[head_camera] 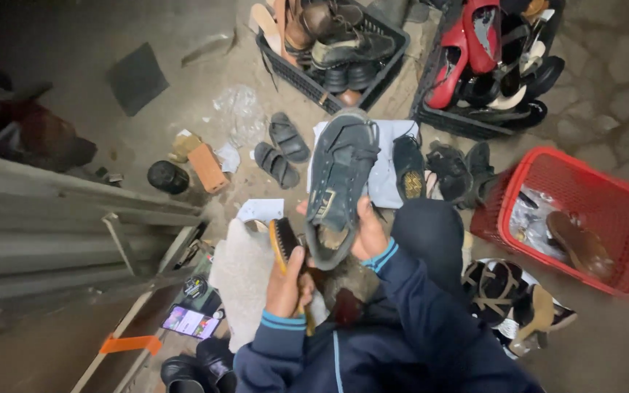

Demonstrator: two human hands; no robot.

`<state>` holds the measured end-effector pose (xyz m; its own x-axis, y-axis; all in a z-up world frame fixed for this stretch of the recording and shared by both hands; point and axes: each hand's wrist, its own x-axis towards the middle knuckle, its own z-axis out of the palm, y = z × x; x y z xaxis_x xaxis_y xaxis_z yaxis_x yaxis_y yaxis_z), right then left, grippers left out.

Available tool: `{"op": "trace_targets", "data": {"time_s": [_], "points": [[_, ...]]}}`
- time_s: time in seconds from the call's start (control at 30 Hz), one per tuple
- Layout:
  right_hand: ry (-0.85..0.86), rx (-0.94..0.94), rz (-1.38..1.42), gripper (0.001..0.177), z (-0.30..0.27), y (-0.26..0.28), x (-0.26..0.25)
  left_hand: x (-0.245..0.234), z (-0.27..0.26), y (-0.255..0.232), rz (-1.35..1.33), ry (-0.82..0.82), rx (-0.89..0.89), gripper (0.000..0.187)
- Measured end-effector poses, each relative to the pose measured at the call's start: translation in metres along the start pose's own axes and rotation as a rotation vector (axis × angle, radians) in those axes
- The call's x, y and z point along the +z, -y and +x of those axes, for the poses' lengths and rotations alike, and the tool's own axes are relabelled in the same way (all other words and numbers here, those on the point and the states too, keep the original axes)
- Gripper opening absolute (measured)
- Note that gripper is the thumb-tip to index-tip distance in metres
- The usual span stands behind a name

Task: The person is cleaning a pair of black shoes using a yellow brush. They hold the shoes in their left hand and scrub them with the brush in their right hand. The person works on different parts of the shoes, including the sides and soles, while sitting on the floor.

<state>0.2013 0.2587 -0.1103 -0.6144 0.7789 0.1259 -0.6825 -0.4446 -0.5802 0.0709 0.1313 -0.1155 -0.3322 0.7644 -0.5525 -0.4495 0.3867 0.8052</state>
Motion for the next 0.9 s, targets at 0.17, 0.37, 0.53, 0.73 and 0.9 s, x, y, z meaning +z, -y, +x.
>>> {"op": "trace_targets", "data": {"time_s": [0.17,0.37,0.53,0.73,0.9], "points": [[-0.013,-0.188,-0.429,0.078,0.016,0.051,-0.016,0.011,-0.034,-0.058,0.298,-0.143,0.010,0.066],[-0.014,-0.028,-0.964,0.082,0.021,0.060,-0.064,0.021,-0.025,-0.043,0.633,0.110,0.559,0.056],[0.071,0.004,-0.951,0.090,0.042,0.075,-0.013,0.052,0.008,-0.033,0.993,0.023,1.057,0.021],[-0.042,0.273,-1.360,0.093,0.056,0.101,0.011,0.012,0.050,-0.040,1.518,0.319,0.173,0.047],[-0.623,0.543,-1.206,0.110,0.069,0.124,0.002,0.025,0.039,-0.051,1.056,-0.109,0.799,0.047]]}}
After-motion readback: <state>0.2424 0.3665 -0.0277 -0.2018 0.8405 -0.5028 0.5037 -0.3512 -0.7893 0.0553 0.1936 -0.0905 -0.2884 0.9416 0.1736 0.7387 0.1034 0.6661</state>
